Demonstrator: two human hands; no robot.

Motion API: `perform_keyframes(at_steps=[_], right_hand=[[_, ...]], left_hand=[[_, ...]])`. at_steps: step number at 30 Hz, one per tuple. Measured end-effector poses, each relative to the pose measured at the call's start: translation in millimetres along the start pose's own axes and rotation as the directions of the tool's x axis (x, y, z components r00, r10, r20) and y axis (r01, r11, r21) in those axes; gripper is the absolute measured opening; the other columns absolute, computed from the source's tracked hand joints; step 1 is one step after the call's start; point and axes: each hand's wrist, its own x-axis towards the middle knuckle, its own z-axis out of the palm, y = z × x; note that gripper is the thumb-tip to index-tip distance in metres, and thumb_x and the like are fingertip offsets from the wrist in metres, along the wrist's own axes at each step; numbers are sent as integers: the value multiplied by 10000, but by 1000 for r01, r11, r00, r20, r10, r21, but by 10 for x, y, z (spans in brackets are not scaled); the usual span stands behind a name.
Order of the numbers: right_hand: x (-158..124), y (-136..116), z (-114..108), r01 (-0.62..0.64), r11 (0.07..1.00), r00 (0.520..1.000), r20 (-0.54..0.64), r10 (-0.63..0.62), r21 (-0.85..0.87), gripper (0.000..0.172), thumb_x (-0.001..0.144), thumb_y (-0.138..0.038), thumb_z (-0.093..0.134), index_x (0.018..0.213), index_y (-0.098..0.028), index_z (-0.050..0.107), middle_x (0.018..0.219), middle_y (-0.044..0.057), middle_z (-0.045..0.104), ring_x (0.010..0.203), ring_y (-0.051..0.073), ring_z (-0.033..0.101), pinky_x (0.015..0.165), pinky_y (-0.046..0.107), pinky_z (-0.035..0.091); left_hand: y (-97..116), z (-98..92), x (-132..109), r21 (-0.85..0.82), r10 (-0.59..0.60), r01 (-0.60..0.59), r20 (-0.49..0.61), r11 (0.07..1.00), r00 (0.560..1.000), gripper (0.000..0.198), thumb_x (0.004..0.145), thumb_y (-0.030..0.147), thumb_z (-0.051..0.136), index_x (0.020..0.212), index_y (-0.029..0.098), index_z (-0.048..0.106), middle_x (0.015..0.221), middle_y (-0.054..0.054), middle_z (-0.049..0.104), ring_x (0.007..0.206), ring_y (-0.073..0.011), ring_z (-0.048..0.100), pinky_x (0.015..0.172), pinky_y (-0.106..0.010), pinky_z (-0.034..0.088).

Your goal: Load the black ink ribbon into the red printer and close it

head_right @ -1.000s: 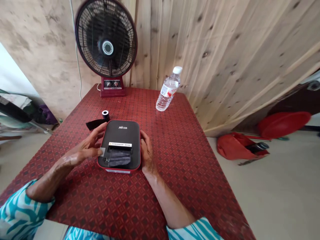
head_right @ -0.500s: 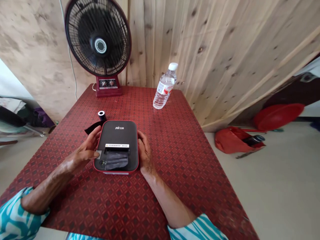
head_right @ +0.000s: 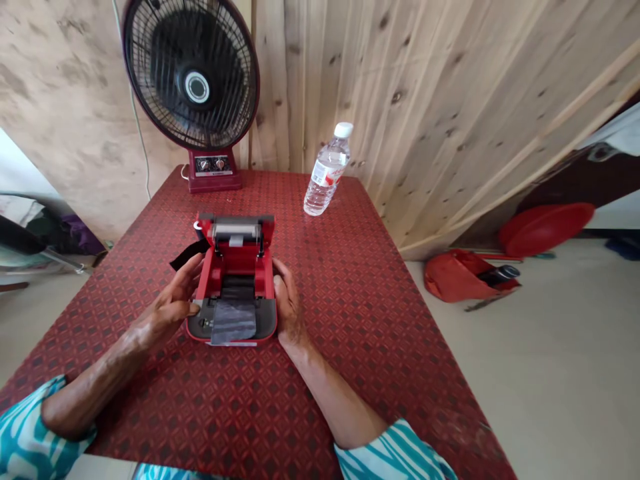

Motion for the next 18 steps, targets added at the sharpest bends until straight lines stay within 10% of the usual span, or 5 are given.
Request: perform_keyframes(at_steps=[13, 18], right_hand=[[13, -45, 15, 3, 999, 1000, 21, -4, 43, 439, 896, -525, 464, 1246, -285, 578, 1343, 35, 590, 1266, 211, 516, 1115, 422, 365], [17, -28, 16, 36, 998, 999, 20, -37, 47, 459, 886, -555, 463, 1236, -285, 587, 1320, 39, 600, 1257, 213, 518, 1099, 414, 383]], left_hand=[[109, 0, -24, 159, 0, 1, -7, 987, 1000, 710, 760, 235, 606, 1437, 345, 421, 1553, -6, 365, 1441, -337, 267, 1164, -530, 254], [413, 126, 95, 687, 222, -211, 74, 696, 972, 363, 849, 310, 616, 1210, 299, 658, 1412, -43, 542, 1339, -302, 439, 1139, -482, 313]])
